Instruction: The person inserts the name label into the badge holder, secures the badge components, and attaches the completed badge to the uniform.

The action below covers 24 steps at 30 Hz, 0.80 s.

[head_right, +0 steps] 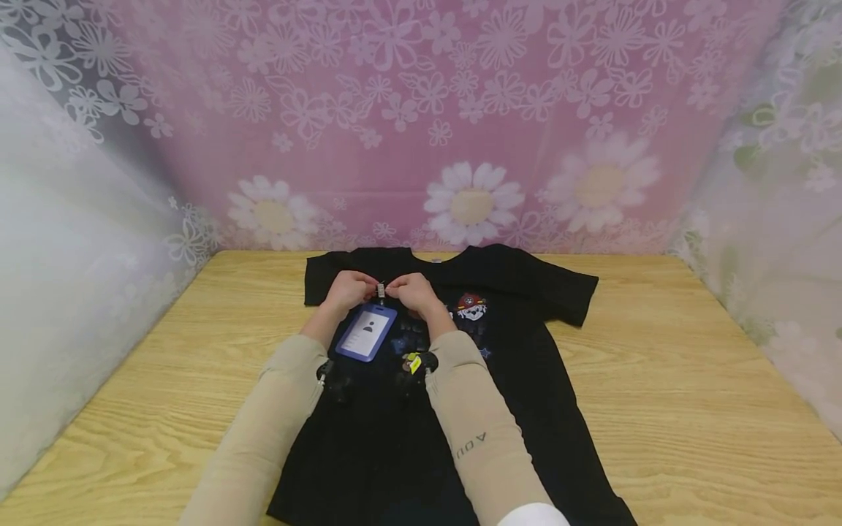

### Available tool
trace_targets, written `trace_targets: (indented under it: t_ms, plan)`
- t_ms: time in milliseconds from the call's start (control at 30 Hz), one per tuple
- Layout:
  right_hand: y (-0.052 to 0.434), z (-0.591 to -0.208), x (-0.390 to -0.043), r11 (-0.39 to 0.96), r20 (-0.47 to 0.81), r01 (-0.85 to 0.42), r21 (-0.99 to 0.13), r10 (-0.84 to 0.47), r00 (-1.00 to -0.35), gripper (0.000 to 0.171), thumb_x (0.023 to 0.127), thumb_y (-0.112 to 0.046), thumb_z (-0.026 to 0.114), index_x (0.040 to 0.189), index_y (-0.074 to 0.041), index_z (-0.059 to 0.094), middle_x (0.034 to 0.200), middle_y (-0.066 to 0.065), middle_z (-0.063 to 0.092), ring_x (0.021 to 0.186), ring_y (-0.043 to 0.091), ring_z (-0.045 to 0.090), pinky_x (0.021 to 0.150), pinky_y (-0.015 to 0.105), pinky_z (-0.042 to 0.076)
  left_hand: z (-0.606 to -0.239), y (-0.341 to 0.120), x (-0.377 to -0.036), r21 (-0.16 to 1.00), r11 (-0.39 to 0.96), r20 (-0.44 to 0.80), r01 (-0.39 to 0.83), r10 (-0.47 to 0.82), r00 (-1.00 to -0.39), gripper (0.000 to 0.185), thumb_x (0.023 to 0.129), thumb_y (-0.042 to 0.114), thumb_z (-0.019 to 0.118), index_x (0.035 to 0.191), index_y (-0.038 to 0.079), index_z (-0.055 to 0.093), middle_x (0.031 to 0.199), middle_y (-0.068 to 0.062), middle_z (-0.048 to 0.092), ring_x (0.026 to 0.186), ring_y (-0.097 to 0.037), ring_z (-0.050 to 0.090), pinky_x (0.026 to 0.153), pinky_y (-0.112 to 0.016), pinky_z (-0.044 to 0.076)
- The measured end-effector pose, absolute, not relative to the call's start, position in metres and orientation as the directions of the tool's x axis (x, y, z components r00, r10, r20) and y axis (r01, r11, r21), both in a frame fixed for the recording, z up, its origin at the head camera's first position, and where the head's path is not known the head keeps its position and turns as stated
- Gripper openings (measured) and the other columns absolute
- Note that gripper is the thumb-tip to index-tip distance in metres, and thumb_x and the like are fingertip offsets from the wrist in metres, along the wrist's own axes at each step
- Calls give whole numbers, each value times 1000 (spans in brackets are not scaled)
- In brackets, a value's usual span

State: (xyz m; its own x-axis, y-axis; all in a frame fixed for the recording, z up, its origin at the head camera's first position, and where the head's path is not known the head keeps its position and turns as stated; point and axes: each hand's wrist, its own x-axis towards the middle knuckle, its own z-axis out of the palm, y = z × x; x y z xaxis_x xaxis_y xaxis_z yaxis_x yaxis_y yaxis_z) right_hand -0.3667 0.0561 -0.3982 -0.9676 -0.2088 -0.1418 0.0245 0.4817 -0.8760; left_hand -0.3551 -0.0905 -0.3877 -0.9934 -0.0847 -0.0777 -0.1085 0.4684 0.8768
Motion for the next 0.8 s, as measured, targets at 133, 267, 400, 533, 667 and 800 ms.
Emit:
trace_targets:
  t_ms: [133, 267, 400, 533, 667, 800]
  plan:
    - [56, -399, -367, 486, -159, 40, -873, -206, -966, 21, 92, -18, 57, 103, -4, 68, 102, 7, 58, 76, 18, 48, 49, 26, 36, -388, -90, -355, 873, 472, -85, -121, -98, -992, 19, 88, 5, 53, 95, -3, 69, 87, -11, 63, 76, -18, 54, 69, -29, 46]
    - [55, -398, -367, 488, -144, 26, -873, -208, -967, 22, 92, -16, 57, 104, -2, 68, 108, 9, 59, 88, 21, 50, 57, 27, 39, -388, -90, -356, 865, 490, -63, -109, -109, -992, 19, 87, 4, 53, 94, -2, 70, 86, -11, 63, 75, -18, 55, 67, -28, 46]
    - [53, -398, -367, 486, -147, 47, -873, -170, -974, 22, 91, -16, 58, 101, 0, 69, 112, 11, 59, 94, 22, 51, 59, 27, 40, -389, -90, -356, 850, 517, -39, -98, -123, -992, 20, 85, 3, 53, 92, 0, 71, 86, -10, 64, 76, -18, 55, 66, -27, 45]
    - [50, -398, -367, 468, -190, 122, -876, -101, -977, 19, 88, -16, 60, 97, -2, 71, 114, 9, 60, 92, 22, 52, 58, 29, 41, -390, -91, -357, 843, 527, -54, -110, -120, -991, 21, 84, 2, 53, 93, 2, 72, 87, -9, 65, 77, -19, 55, 65, -27, 44]
    - [49, -398, -366, 441, -218, 168, -882, -65, -974, 18, 87, -15, 60, 95, -3, 71, 117, 9, 58, 93, 22, 52, 59, 30, 40, -390, -93, -358, 828, 553, -52, -92, -89, -995, 23, 83, 1, 52, 94, 1, 72, 86, -10, 66, 76, -18, 56, 66, -28, 45]
    - [46, -398, -368, 395, -246, 211, -894, -40, -969, 19, 87, -15, 61, 96, -2, 71, 119, 9, 58, 96, 23, 51, 66, 33, 39, -388, -94, -358, 803, 591, -39, -73, -70, -997, 23, 81, 0, 52, 93, 1, 73, 84, -9, 66, 75, -18, 57, 66, -28, 46]
